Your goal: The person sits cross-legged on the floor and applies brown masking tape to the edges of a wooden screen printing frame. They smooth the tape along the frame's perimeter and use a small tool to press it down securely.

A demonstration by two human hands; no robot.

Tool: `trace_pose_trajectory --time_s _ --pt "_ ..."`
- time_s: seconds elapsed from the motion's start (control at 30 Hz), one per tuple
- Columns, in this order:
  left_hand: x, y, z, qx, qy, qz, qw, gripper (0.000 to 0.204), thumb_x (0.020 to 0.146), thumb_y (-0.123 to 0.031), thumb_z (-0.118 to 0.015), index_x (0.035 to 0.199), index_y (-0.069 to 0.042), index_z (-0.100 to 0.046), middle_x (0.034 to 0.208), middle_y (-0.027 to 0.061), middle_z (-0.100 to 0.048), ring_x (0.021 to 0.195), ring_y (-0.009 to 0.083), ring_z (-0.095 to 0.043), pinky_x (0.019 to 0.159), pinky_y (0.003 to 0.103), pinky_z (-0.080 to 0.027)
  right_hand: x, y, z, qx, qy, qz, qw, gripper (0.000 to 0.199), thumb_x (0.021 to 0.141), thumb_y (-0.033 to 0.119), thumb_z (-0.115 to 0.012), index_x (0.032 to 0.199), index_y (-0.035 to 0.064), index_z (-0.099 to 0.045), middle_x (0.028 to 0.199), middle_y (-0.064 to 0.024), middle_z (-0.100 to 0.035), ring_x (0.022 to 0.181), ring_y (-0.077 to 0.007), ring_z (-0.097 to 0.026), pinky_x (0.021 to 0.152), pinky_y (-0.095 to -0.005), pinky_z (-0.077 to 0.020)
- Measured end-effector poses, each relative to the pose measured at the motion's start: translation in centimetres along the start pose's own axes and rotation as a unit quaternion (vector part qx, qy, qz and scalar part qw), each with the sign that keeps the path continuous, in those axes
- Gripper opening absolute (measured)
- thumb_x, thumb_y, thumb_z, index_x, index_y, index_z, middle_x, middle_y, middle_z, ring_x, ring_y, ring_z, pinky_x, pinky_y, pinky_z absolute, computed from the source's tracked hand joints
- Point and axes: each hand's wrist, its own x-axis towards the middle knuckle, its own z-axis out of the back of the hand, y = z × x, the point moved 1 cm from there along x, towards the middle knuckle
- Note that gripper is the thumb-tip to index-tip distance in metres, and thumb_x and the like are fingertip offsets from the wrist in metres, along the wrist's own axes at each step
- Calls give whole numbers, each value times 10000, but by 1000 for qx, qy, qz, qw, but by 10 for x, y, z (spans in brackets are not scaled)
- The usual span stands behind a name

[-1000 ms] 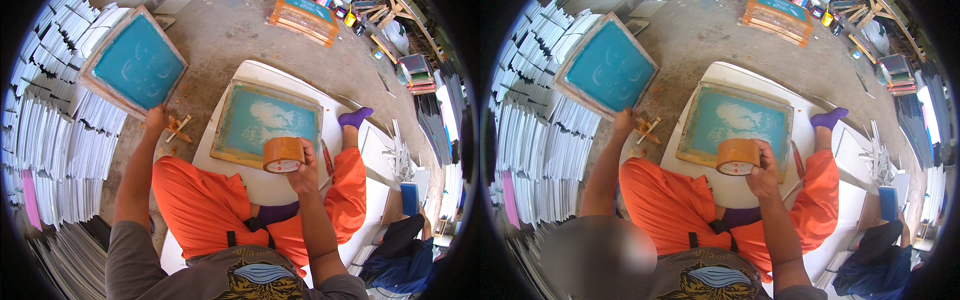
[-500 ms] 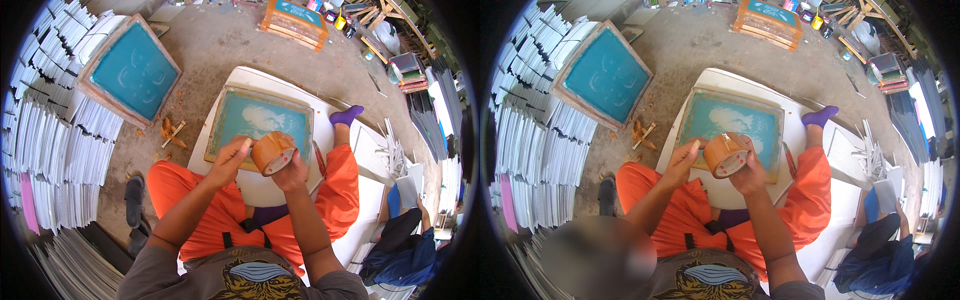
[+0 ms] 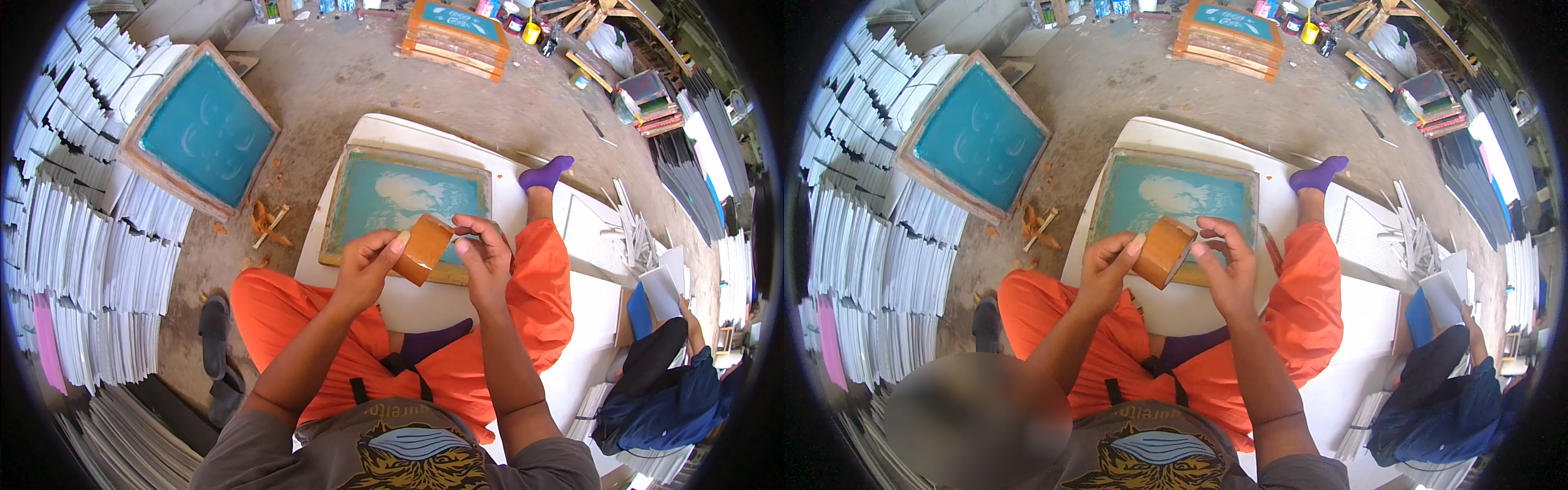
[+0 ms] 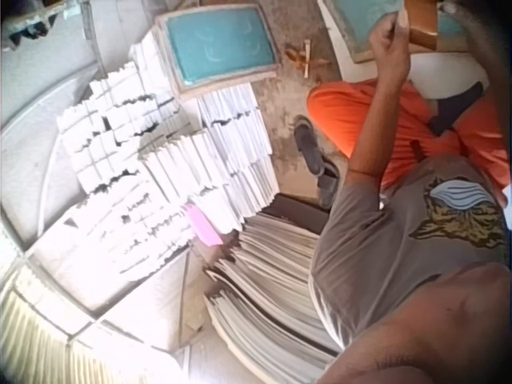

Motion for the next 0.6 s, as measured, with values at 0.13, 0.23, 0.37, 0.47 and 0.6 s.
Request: trace_pose_trajectory --time_s 0.13,0.23,0.37,0.47,0.6 --pt "-3 -4 -2 49 6 -57 997 189 1046 -115 -634 1099 44 -722 906 36 -658 849 83 -580 757 259 -462 5 43 -2 -163 34 108 980 424 834 59 -831 1232 30 -686 1160 -122 -705 1031 -205 -670 838 -324 -553" --pt "-6 -4 2 68 25 -78 994 162 1031 -83 -638 1093 40 -724 885 57 -647 813 109 -578 737 270 -458 5 49 -5 -175 41 123 976 340 849 62 -823 1165 15 -709 1106 -131 -722 958 -224 -689 797 -329 -559" --pt "-8 -8 6 119 45 -115 985 158 1029 -67 -621 1080 43 -722 883 70 -650 802 134 -582 733 290 -460 4 44 -3 -151 37 122 980 184 885 16 -778 1061 -8 -729 1019 -122 -728 922 -220 -692 799 -324 -553" --pt "-9 -4 12 130 63 -141 979 163 1031 -72 -614 1084 44 -717 890 71 -656 817 144 -594 754 301 -472 4 41 -1 -155 46 133 978 83 925 -17 -737 1007 -26 -729 975 -110 -715 883 -187 -684 795 -304 -543" --pt "-12 6 18 70 81 -116 987 202 1033 -92 -622 1165 49 -682 931 68 -682 879 136 -627 816 298 -502 3 47 -3 -158 46 105 981 36 945 0 -725 956 -31 -710 913 -103 -699 831 -178 -669 759 -296 -527"
